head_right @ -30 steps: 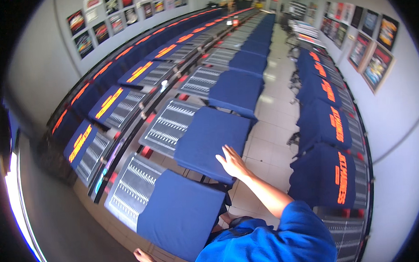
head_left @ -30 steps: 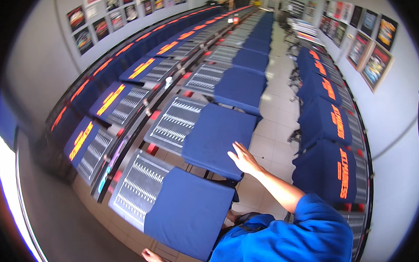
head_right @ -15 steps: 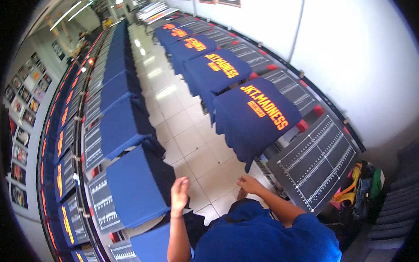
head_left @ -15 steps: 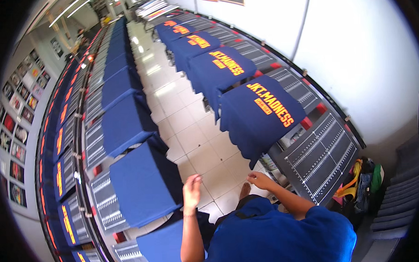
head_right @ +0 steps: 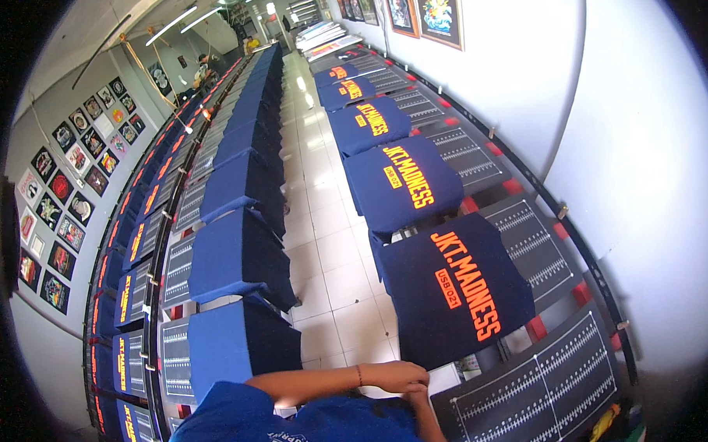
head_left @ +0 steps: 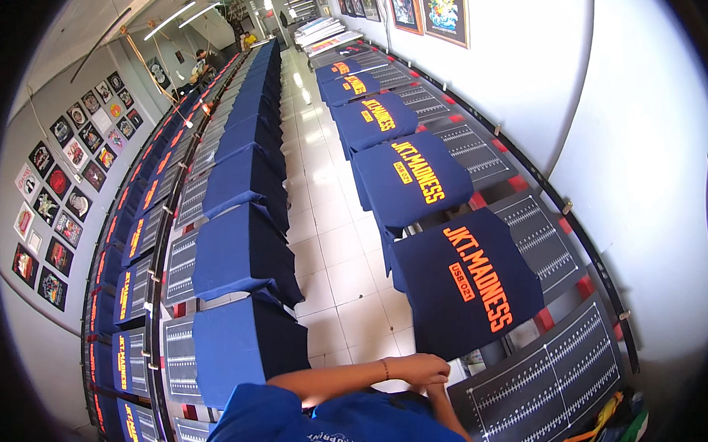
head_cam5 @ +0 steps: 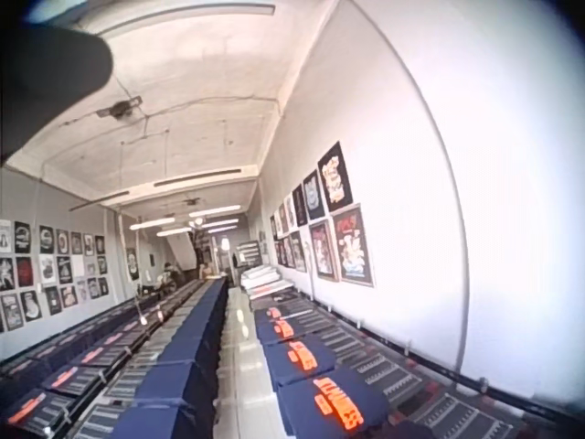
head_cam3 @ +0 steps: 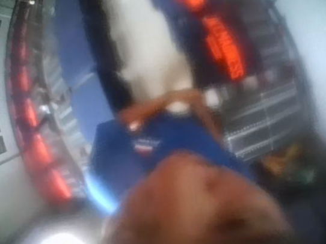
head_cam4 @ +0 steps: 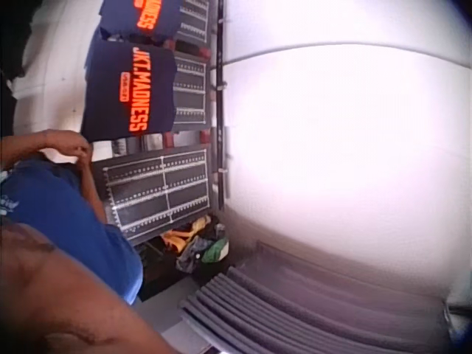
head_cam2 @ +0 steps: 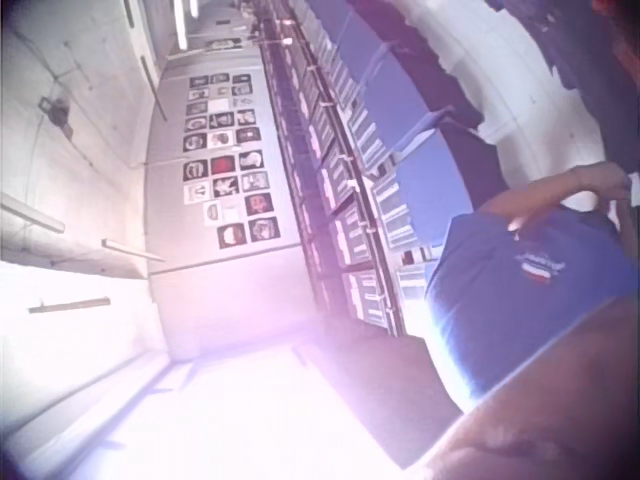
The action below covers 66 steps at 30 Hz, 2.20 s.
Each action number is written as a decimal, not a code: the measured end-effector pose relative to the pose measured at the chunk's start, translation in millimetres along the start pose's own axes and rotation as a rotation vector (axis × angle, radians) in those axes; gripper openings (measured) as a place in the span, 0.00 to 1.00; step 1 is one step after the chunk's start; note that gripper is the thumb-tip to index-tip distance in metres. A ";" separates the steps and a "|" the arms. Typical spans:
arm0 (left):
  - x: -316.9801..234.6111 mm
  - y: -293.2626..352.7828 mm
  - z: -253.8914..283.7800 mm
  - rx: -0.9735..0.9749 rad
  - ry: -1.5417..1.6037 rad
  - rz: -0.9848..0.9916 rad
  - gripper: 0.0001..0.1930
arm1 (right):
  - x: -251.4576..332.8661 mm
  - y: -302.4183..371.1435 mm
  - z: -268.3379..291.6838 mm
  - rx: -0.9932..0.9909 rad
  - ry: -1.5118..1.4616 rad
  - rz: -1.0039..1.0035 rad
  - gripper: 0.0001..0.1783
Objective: The person places navy t-shirts onto flat screen-printing platens, aligning each shirt before moving to the next one in a long row.
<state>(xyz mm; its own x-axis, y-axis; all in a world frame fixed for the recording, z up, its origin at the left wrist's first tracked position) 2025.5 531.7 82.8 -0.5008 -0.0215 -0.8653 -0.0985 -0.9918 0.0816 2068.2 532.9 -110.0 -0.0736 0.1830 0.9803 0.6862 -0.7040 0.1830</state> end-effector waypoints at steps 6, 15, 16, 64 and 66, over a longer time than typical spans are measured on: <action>-59.1 -72.8 33.7 0.286 0.089 -0.356 0.21 | 84.2 53.4 50.7 -0.287 -0.393 -0.047 0.40; -30.5 -156.6 256.9 0.330 -0.013 -0.514 0.24 | 194.1 -55.4 -61.2 -0.503 0.152 -0.267 0.24; 3.4 -162.1 298.9 0.208 0.034 -0.551 0.24 | 170.3 -65.9 -74.2 -0.441 0.260 -0.375 0.19; -228.1 -122.2 672.6 -0.869 0.343 -0.894 0.15 | 679.2 174.3 -75.2 -1.766 1.568 0.869 0.11; -141.5 -93.3 707.9 -0.774 0.376 -0.853 0.07 | 627.2 164.7 -79.3 -1.540 1.461 0.708 0.11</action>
<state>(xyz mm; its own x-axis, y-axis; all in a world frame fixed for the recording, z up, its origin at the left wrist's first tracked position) 1496.8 716.5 547.7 -0.2321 0.7684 -0.5965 0.3293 -0.5149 -0.7915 2077.7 477.4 540.8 -0.9657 -0.2296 0.1213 -0.0287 -0.3700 -0.9286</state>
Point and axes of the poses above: each hand's wrist, its own y-axis away from the middle knuckle, its own z-axis out of the back of the hand, x = y × z, the point moved 9 cm from there along -y, towards the middle knuckle, and after that the axes turned 13 degrees about -x, right-handed, at the moved point
